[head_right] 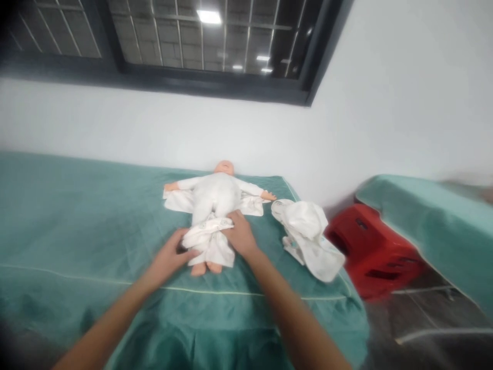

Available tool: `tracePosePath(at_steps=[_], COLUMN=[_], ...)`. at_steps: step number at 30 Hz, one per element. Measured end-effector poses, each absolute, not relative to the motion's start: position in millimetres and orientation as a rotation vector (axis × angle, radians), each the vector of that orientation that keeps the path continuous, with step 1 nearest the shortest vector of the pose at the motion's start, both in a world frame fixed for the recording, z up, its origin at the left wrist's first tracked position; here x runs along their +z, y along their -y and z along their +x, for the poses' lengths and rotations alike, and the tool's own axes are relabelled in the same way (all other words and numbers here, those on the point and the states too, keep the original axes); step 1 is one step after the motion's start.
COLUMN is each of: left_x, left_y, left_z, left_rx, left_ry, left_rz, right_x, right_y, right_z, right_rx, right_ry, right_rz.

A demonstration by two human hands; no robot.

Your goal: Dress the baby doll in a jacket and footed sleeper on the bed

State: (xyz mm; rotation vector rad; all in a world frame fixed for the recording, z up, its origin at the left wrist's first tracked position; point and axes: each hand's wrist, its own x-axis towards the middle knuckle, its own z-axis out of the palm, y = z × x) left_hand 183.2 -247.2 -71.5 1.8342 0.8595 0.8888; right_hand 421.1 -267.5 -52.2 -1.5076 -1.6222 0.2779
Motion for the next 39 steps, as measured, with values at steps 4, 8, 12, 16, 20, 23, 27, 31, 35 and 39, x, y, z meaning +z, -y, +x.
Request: tracePosePath(at_steps=[4,8,12,16,20,23,27,31,35,39], left_x=[-74,-69,-58,-53,-58,-55,-38,-24,-16,8], left_y=[246,241,240,251,272,283,284,282,286,296], left_z=[181,188,187,171,159,161,171,175,168,153], left_rx=[0.972,1.009,0.868,0.714,0.697,0.701,0.693,0.639,0.598,0.486], left_ry=[-0.837,-0.856,-0.905,-0.813,-0.718,-0.799,-0.905,-0.912,-1.024,-0.857], left_rz=[1.914,1.924,1.822,1.815,2.110,2.358,2.472,2.473,2.352,2.181], right_x=[-34,-18,-9,-5,-11,-16,-16,-8,9,38], right_y=[299,328,344,352,355,354,349,348,361,382], right_z=[413,400,390,385,375,367,367,376,380,379], right_rx=[0.368,0.323,0.305,0.308,0.161,-0.036,-0.109,-0.088,0.141,0.551], right_ry=[1.895,2.041,2.044,2.131,2.218,2.183,2.172,2.158,2.115,2.114], right_rz=[-1.500,-1.589,-1.670,-1.735,-1.761,-1.804,-1.794,-1.850,-1.930,-1.762])
